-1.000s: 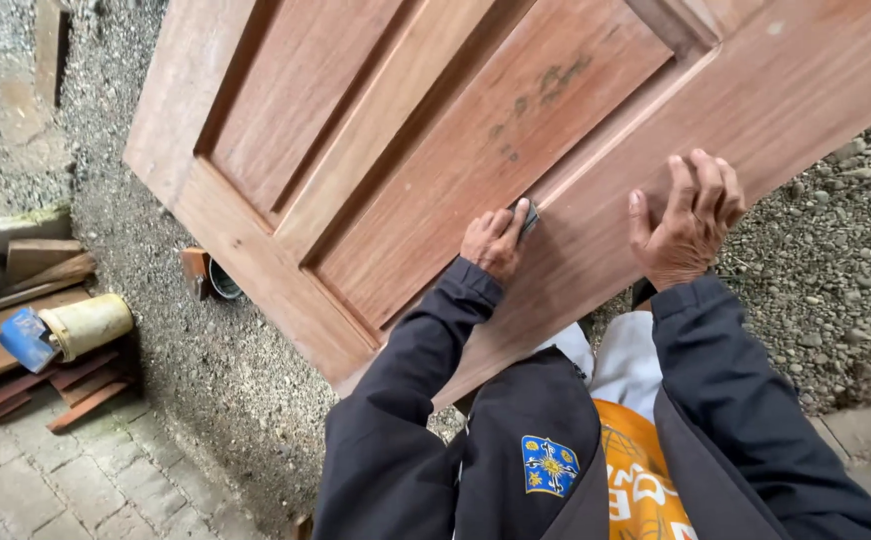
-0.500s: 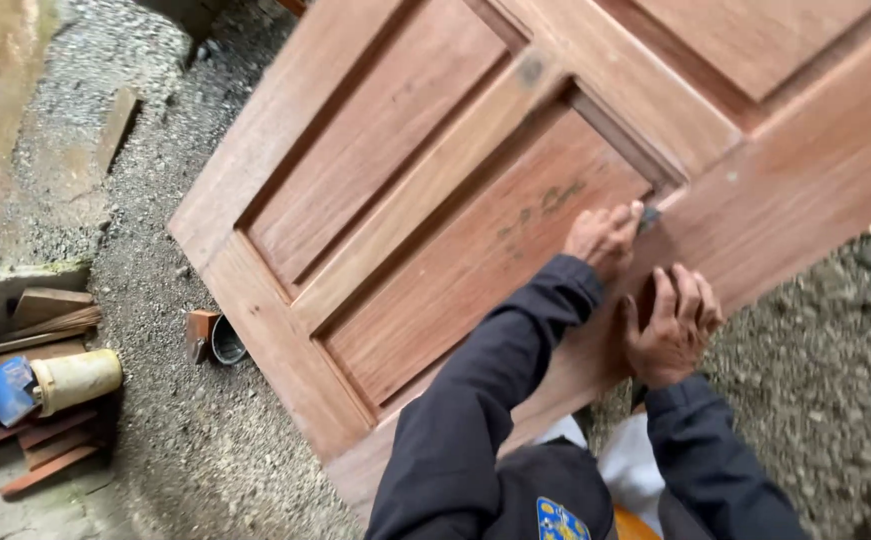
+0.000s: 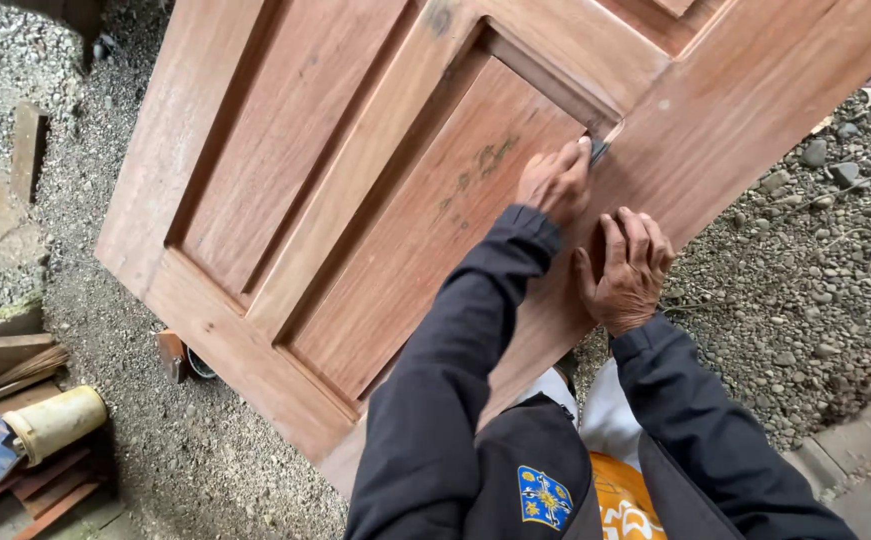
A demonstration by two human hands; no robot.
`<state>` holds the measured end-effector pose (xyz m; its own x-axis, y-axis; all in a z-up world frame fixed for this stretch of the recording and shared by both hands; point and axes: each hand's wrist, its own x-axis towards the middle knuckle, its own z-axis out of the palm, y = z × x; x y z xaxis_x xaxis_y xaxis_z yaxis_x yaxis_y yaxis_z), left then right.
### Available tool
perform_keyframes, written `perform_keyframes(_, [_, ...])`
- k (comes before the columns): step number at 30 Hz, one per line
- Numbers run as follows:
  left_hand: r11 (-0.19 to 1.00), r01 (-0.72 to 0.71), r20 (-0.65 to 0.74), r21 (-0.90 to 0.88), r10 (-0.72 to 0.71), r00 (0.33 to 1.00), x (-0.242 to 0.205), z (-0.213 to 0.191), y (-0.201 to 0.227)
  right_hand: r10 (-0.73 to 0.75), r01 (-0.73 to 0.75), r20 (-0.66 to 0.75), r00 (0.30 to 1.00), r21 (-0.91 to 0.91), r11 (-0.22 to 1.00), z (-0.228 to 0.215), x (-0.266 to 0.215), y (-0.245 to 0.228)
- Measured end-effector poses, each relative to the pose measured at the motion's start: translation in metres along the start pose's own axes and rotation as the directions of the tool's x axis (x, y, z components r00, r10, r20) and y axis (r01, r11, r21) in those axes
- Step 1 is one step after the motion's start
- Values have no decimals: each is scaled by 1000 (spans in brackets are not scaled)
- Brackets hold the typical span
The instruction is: Sanding the surface and recessed panels of a wooden door using sandpaper
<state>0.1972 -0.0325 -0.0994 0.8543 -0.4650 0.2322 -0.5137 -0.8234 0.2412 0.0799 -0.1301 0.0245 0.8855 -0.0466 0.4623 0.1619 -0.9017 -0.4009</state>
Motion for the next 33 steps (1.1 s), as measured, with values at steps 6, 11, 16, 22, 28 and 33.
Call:
perform_keyframes(6, [998, -61, 88, -23, 63, 994, -54, -65, -11, 0, 0, 1, 1000, 3, 1000, -3, 0, -1])
perform_keyframes(11, [997, -68, -101, 26, 70, 992, -28, -52, -3, 13, -13, -4, 1000, -36, 999, -1, 2, 1])
perform_keyframes(16, [1000, -18, -221, -16, 15, 975, -5, -17, 5, -1, 1, 3, 1000, -7, 1000, 2, -3, 1])
perform_keyframes(22, [996, -84, -161, 24, 87, 983, -13, -32, 5, 18, -18, -7, 1000, -6, 1000, 1, -1, 1])
perform_keyframes(28, [1000, -27, -226, -11, 24, 974, -8, -31, 10, 4, -4, 25, 1000, 2, 1000, -1, -3, 2])
perform_keyframes(33, [997, -70, -188, 42, 77, 979, -5, -28, 5, 25, -25, 10, 1000, 21, 999, 1, -1, 0])
